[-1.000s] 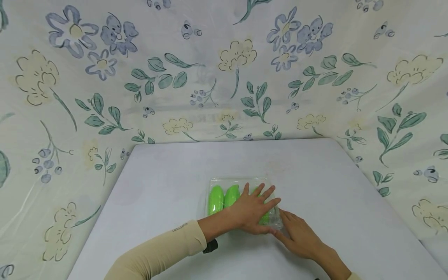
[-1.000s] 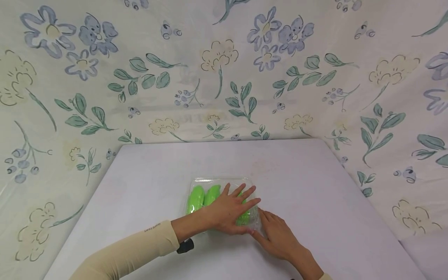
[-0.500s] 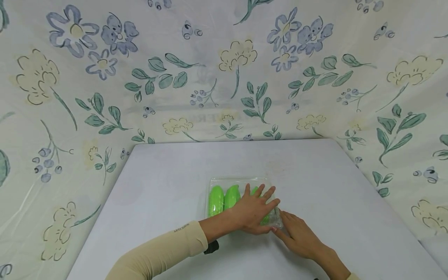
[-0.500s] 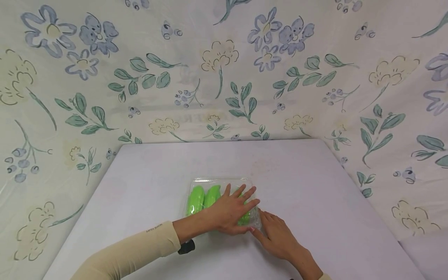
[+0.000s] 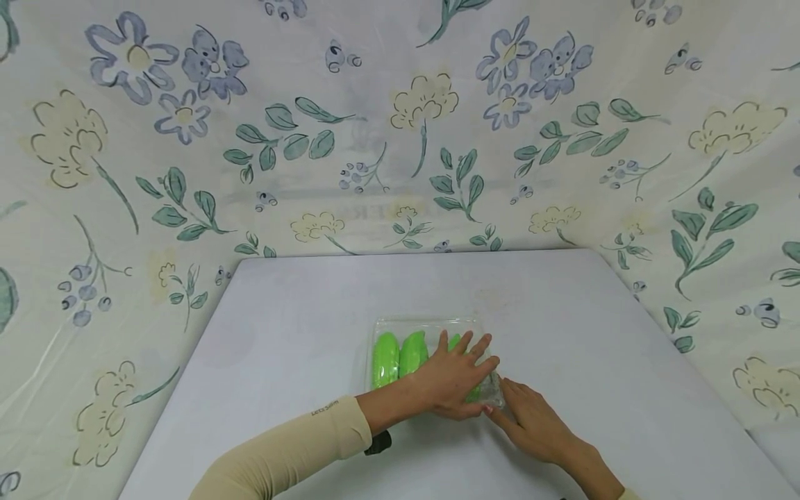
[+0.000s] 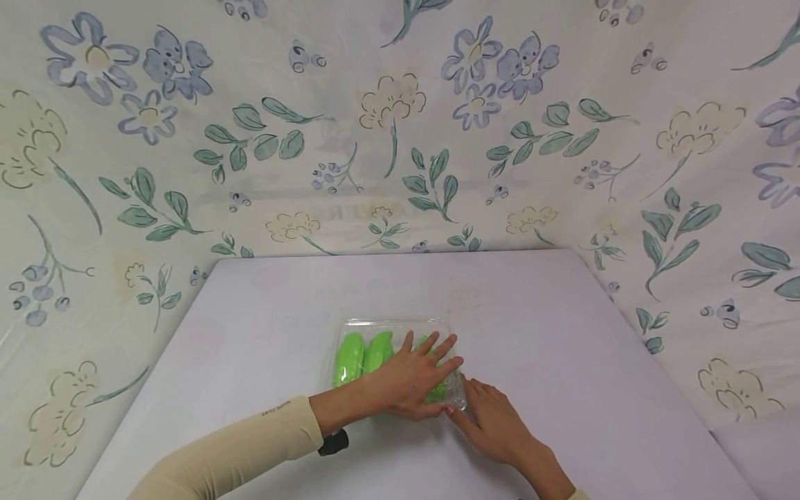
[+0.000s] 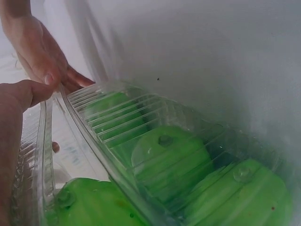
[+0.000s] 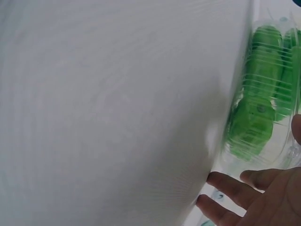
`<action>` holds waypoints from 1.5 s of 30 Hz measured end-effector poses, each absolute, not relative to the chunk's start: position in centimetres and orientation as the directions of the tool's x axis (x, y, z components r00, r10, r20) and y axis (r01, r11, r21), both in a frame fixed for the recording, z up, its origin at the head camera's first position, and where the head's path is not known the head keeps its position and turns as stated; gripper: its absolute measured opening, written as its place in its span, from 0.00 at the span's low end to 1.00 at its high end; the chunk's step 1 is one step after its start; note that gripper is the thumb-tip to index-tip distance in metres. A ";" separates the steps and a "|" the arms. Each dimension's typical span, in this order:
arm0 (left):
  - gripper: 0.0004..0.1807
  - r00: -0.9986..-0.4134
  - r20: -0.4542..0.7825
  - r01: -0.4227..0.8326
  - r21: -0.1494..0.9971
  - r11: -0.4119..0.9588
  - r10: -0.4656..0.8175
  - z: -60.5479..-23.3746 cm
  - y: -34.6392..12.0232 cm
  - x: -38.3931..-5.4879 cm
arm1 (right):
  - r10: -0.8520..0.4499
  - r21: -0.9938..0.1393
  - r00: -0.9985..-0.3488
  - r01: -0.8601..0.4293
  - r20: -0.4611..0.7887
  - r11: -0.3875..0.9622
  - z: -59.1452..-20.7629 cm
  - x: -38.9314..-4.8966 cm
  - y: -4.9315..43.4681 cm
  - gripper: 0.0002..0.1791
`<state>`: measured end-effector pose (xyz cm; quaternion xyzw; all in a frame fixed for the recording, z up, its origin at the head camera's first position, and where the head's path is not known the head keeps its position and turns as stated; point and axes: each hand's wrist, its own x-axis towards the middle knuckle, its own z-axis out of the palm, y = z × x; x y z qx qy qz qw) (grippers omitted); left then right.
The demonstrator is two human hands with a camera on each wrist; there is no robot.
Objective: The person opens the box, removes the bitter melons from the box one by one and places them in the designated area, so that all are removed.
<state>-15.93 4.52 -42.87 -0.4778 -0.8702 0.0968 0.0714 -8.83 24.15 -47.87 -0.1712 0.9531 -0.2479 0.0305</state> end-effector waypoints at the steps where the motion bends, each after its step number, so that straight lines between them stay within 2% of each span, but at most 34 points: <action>1: 0.42 -0.535 0.029 0.818 -0.235 0.526 0.845 -42.9 4.5 -15.9 | -0.343 -0.487 -0.939 -0.311 0.026 0.816 -47.9 -8.8 24.2 0.41; 21: 0.39 -0.521 0.051 0.833 -0.189 0.520 0.852 -43.0 4.5 -15.8 | -0.331 -0.529 -0.940 -0.324 0.084 0.784 -48.1 -8.8 24.0 0.38; 45: 0.36 -0.519 0.066 0.823 -0.233 0.519 0.852 -43.4 4.8 -15.8 | -0.277 -0.571 -0.950 -0.307 0.142 0.762 -48.3 -8.6 23.3 0.34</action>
